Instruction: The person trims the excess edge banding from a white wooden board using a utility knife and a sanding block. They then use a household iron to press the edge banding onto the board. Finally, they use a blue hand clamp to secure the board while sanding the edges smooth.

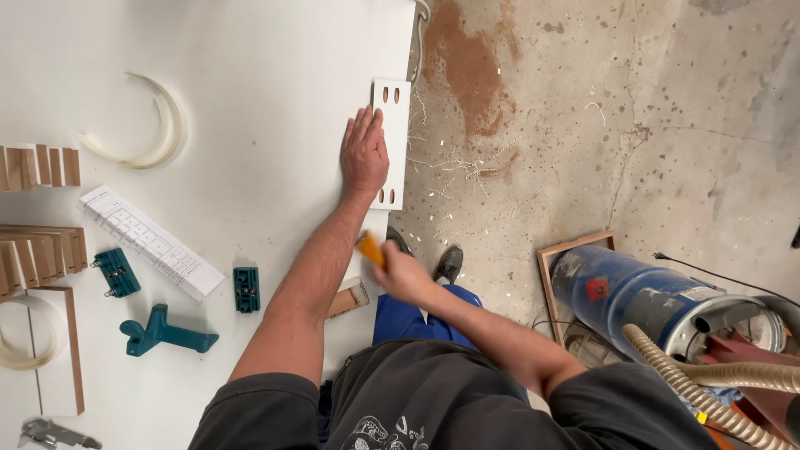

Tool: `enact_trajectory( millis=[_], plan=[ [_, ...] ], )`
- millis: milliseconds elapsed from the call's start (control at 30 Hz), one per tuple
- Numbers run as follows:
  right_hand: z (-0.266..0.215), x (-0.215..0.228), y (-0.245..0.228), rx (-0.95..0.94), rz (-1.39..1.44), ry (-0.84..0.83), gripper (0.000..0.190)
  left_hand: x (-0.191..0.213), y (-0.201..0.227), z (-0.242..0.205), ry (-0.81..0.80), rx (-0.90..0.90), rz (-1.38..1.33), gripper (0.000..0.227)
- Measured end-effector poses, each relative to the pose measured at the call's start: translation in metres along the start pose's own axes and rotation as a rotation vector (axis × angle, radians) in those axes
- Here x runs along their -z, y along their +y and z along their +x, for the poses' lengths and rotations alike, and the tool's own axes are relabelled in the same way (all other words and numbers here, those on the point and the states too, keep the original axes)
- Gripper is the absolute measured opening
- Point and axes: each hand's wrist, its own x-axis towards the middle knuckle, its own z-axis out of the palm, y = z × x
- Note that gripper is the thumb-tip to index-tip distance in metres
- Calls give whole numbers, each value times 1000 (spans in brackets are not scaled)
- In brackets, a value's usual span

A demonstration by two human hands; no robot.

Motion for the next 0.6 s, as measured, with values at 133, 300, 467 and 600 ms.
enact_trajectory(
  millis=[133,300,467,600],
  plan=[
    [-17,9,11,-243,654,153,27,-4,-3,-1,6,-2,4,34],
    [1,-4,2,-200,1108,310,25,-3,-2,0,12,1,8,33],
    [3,-3,-15,-205,1158,379,21,-5,-3,-2,22,-7,13,34],
    [4,-3,-18,-202,1157,388,21,-5,-3,-3,30,-10,16,34]
  ],
)
